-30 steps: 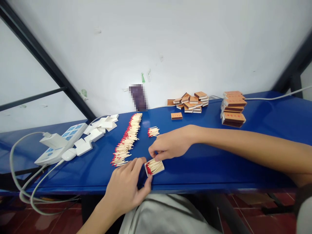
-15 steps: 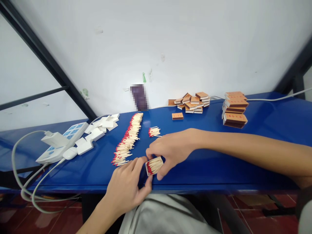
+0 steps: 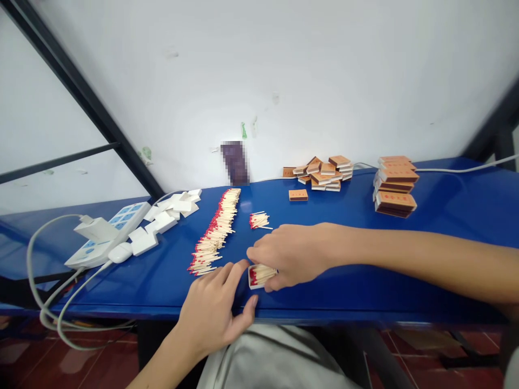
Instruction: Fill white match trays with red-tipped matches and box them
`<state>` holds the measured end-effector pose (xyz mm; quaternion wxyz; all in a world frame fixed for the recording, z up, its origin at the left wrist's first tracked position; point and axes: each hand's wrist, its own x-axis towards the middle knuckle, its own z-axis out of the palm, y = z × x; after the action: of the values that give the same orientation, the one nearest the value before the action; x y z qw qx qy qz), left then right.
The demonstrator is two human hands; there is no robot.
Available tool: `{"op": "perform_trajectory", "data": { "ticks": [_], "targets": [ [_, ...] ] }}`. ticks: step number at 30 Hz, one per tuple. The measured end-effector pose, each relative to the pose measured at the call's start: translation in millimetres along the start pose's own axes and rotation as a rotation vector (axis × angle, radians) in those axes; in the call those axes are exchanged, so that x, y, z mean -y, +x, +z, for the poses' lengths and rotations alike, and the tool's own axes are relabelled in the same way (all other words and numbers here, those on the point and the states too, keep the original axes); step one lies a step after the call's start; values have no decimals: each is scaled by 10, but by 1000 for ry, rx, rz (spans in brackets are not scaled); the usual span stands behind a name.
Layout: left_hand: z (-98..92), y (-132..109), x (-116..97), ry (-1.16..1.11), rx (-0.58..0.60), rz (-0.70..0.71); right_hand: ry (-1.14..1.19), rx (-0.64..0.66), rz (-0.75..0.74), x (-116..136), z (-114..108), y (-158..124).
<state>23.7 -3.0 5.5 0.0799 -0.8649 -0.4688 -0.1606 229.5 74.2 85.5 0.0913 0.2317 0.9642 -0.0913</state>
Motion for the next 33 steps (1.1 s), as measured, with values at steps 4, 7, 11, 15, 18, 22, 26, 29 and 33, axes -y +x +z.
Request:
{"op": "perform_trajectory", "data": {
  "ticks": [4, 7, 11, 15, 18, 22, 26, 29, 33],
  "targets": [
    [-1, 8, 1, -8, -5, -1, 64, -21, -23, 37, 12, -6],
    [-6, 5, 3, -6, 4, -1, 118, 19, -17, 21, -76, -54],
    [-10, 0, 4, 7, 9, 17, 41, -6, 112, -185, -283, -192],
    [-3, 9, 5, 13, 11, 14, -26, -14, 254, -467, -364, -234],
    [0, 12, 6, 11, 6, 15, -5, -35, 267, -580, -285, -119],
    [-2, 3, 1, 6, 7, 14, 2, -145, 214, -614, -127, 102],
    [3, -2, -6, 12, -11, 13, 73, -123, 172, -624, -29, 212],
    [8, 0, -9, 13, -18, 17, 102, -91, 115, -633, -2, 217],
    [11, -1, -9, 15, -15, 14, 93, -96, 113, -627, 18, 216]
  ]
}}
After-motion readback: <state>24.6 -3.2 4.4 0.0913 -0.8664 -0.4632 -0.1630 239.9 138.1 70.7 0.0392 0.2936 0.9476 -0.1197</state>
